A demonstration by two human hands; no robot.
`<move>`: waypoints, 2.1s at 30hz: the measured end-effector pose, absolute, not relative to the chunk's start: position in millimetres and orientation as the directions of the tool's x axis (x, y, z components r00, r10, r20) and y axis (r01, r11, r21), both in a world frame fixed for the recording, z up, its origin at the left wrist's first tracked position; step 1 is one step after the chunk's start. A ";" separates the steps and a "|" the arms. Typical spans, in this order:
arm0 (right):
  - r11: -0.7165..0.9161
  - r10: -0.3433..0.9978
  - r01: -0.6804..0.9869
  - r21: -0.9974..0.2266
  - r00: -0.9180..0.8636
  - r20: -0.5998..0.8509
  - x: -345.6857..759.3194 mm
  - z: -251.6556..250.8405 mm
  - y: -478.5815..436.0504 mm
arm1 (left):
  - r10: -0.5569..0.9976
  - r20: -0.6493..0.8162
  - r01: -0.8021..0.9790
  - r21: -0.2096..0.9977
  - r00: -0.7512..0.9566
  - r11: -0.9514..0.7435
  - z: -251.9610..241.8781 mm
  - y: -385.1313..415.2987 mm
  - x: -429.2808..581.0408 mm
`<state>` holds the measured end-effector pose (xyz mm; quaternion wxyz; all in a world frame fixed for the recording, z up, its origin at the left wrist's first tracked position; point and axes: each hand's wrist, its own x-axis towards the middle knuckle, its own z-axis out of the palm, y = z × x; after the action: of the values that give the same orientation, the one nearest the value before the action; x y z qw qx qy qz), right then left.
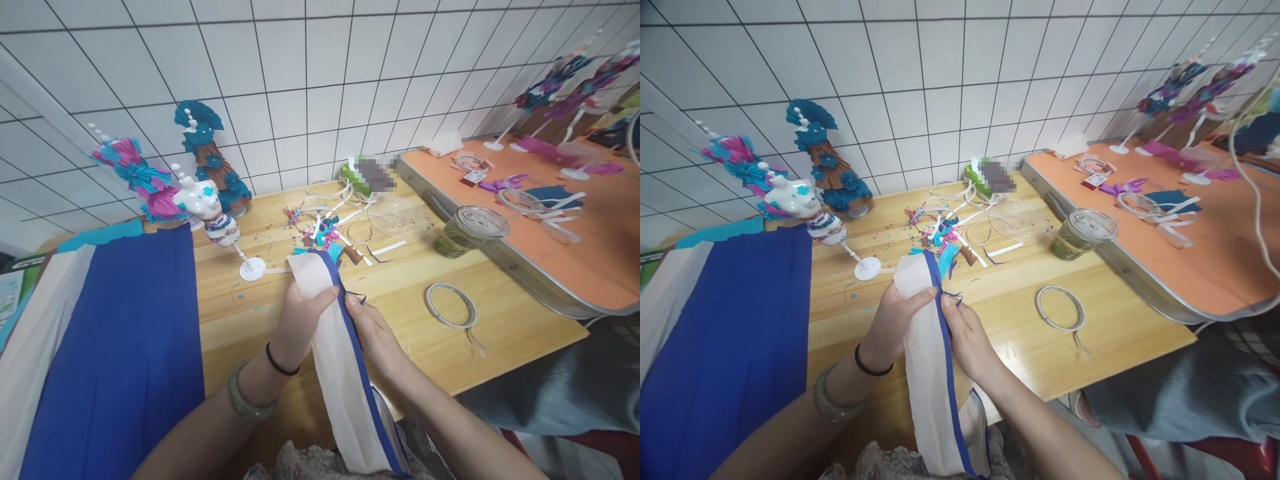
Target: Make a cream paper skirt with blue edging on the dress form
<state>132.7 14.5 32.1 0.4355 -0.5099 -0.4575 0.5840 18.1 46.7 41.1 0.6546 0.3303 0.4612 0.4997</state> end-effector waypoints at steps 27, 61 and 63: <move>-0.186 0.980 -0.101 -0.977 -0.088 -0.177 131.2 30.1 14.9 | 0.963 -0.249 -0.394 0.879 0.101 0.268 39.9 44.5 19.1; -0.141 0.979 0.014 -0.990 -0.144 -0.142 132.4 25.3 10.3 | 0.944 -0.274 -0.526 0.784 0.183 0.330 47.2 62.0 2.5; -0.133 0.980 0.035 -0.991 -0.142 -0.136 131.8 24.0 9.8 | 0.949 -0.246 -0.520 0.795 0.196 0.313 47.1 62.1 2.1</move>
<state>131.8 9.8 24.0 0.4211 -0.5014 -0.5063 0.5612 2.1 62.1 47.1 0.7185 0.2863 0.3747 0.5113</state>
